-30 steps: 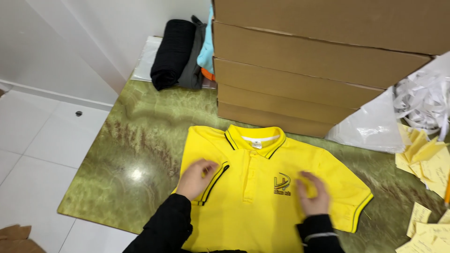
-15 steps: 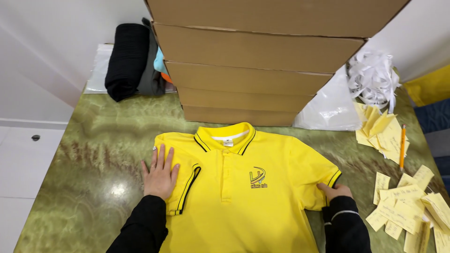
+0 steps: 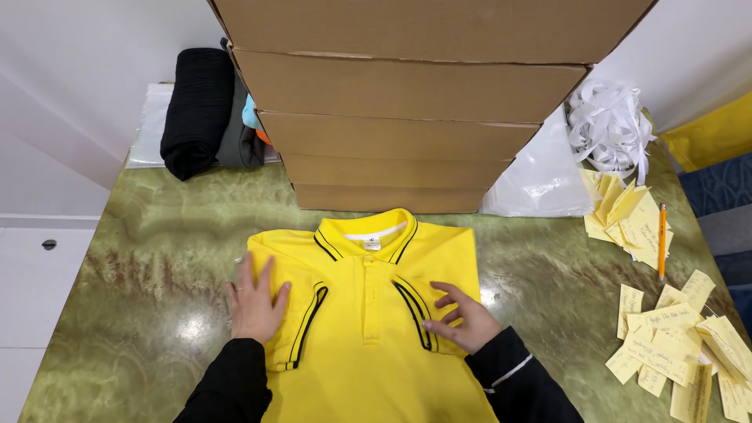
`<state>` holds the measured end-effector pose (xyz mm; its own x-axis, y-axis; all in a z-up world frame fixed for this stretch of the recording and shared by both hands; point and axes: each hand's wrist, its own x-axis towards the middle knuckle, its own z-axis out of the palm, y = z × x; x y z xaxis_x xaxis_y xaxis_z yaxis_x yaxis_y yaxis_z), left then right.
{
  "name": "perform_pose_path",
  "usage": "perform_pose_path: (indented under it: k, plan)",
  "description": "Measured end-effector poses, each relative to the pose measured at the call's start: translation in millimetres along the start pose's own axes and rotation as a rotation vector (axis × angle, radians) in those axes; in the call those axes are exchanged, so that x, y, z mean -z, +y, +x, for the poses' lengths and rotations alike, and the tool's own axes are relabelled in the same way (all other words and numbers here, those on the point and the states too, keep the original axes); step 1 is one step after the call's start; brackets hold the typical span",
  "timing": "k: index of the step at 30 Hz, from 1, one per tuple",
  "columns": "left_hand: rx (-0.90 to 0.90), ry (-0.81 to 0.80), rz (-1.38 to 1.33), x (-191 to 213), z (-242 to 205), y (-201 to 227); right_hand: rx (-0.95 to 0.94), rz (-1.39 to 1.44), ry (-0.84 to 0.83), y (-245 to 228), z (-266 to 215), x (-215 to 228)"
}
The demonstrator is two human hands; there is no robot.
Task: Removing shirts from hangers, folding them into tight rolls, and stacking them on a table.
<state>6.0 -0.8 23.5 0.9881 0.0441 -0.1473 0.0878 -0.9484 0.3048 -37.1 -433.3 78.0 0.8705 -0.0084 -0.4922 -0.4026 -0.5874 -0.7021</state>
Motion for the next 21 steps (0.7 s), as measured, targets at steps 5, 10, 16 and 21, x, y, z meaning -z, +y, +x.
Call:
perform_pose_path:
  k: [5,10,16,21]
  plan:
    - [0.32,0.259,-0.188,-66,61,-98,-0.15,-0.114,0.508,54,63,47]
    - [0.551,-0.021,-0.697,-10,93,-73,-0.194,0.123,0.411,55,128,60]
    - [0.505,-0.198,-0.891,5,113,-64,-0.06,0.583,0.386,95,186,58]
    - [0.118,0.022,-1.041,15,74,-92,-0.008,0.829,0.351,136,158,80]
